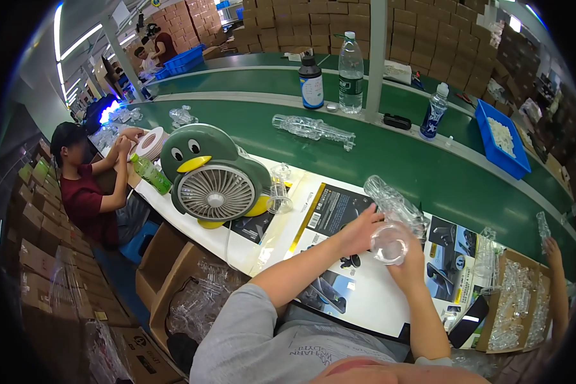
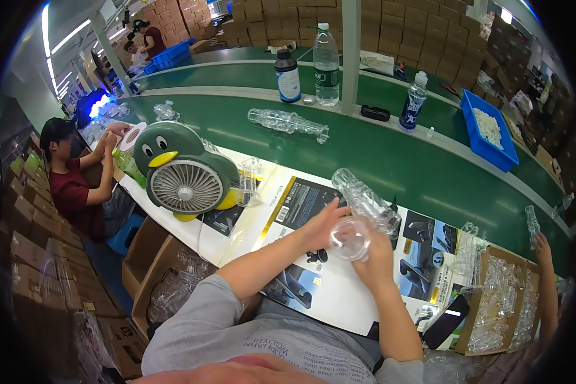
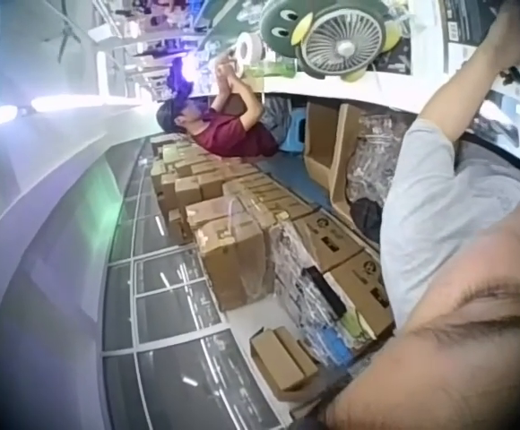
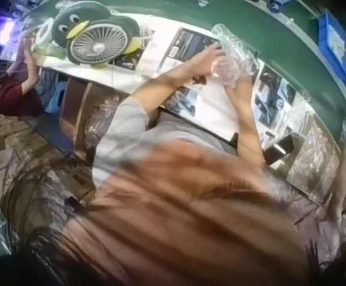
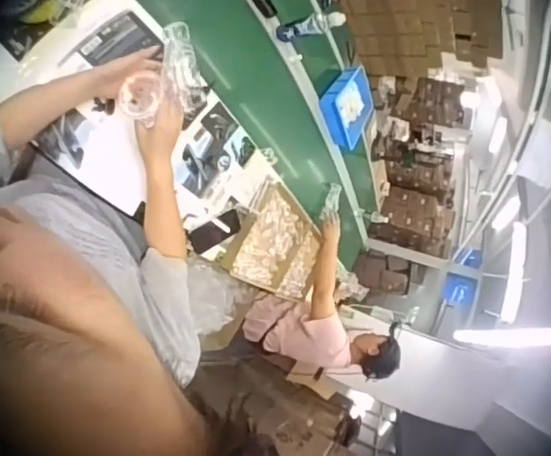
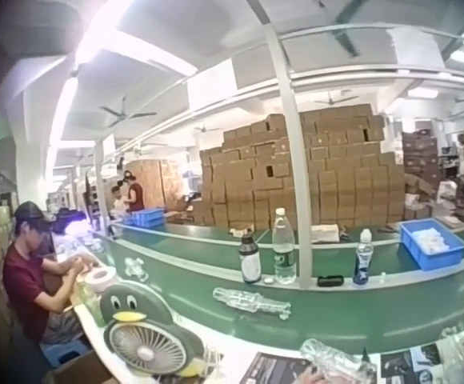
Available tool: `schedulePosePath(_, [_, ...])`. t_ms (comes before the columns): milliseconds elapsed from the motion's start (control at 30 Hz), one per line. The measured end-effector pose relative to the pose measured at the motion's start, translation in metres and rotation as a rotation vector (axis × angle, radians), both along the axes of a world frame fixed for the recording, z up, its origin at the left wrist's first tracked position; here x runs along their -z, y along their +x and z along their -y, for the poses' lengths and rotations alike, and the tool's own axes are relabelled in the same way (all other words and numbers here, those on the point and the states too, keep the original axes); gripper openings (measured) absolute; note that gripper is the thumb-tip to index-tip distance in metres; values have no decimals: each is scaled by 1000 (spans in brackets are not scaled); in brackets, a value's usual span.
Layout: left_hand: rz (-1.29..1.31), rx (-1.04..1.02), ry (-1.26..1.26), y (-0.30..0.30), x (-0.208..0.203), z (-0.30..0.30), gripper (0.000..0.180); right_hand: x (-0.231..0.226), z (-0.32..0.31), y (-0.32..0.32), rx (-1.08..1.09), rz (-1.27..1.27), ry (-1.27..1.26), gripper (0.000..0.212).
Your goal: The recorder is assembling and cleaning complex clear glass or plastic components at a factory workbench, applying a liquid from a squeeze bottle.
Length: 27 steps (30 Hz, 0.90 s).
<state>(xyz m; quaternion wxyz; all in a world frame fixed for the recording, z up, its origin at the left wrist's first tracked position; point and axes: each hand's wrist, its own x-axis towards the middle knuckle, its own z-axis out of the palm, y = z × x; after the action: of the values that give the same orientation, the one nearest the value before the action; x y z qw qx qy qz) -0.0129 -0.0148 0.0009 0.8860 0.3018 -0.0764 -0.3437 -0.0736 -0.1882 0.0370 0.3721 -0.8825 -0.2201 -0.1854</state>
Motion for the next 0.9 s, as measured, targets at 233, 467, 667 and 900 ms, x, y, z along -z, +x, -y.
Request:
schedulePosePath(233, [-162, -111, -136, 10, -9, 0, 63, -1, -3, -5, -238, -16, -183, 62])
schedulePosePath(467, [-131, -353, -315, 34, -8, -39, 54, -3, -2, -3, -251, -196, -13, 59])
schedulePosePath(667, [-132, -430, -359, 35, -12, -42, 54, 0, 6, 2, -171, -880, 422, 35])
schedulePosePath(900, [-74, -340, -360, 32, -16, -49, 62, 21, 8, 8, -320, -1038, 623, 30])
